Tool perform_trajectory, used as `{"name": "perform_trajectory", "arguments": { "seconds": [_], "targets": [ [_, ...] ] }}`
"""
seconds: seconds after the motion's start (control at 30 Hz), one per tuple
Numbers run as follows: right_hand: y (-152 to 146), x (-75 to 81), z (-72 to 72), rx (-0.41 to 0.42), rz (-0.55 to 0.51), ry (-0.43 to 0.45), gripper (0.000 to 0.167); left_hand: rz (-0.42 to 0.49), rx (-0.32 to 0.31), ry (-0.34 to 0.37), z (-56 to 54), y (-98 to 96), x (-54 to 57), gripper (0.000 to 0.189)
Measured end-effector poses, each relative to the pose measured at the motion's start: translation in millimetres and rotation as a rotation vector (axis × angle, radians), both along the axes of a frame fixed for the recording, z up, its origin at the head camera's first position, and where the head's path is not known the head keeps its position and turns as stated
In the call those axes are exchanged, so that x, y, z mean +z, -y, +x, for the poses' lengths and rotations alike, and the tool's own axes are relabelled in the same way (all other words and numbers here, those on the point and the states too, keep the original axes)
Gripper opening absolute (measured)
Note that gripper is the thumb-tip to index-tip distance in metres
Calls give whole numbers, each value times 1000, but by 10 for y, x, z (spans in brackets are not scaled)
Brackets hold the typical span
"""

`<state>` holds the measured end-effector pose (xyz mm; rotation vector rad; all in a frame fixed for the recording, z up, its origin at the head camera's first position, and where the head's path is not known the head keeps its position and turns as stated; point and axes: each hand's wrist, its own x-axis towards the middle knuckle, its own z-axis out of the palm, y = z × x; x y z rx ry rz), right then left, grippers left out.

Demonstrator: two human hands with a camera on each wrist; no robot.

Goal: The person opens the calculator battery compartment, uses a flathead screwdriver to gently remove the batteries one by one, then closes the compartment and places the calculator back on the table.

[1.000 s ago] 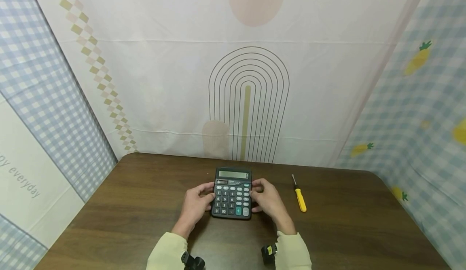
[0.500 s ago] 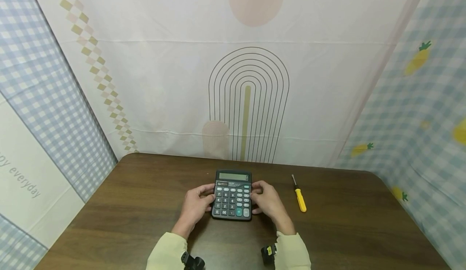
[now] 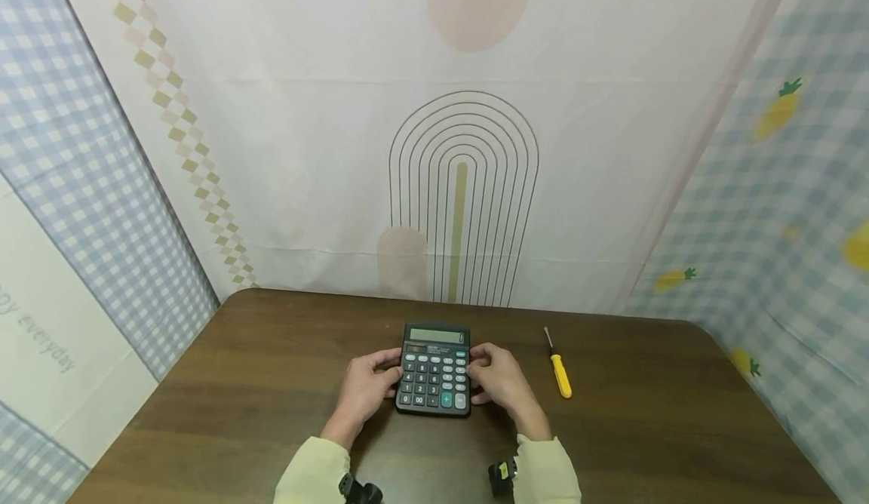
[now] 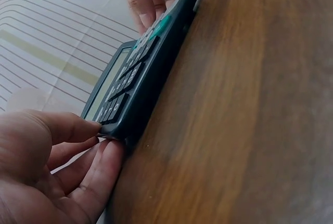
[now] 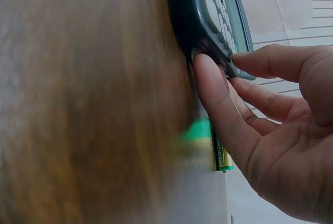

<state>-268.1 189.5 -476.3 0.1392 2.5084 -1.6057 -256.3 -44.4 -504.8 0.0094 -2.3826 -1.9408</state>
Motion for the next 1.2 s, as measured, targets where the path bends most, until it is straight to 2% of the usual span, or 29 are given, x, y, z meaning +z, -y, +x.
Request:
{"name": "perform_trajectory", "arguments": {
  "seconds": [0.5,0.9,1.2],
  "targets": [
    [-20,-14,-1,8,-3,-7,33,-9,13,-13,-32,-18,-51,29],
    [-65,-109,-9,-8,-24,-7,33,19,17,-44,-15,3,-121,27],
    [-89,-216,-41,-12,-63,24,36,13,33,-42,-14,15,-165,24]
  ]
}}
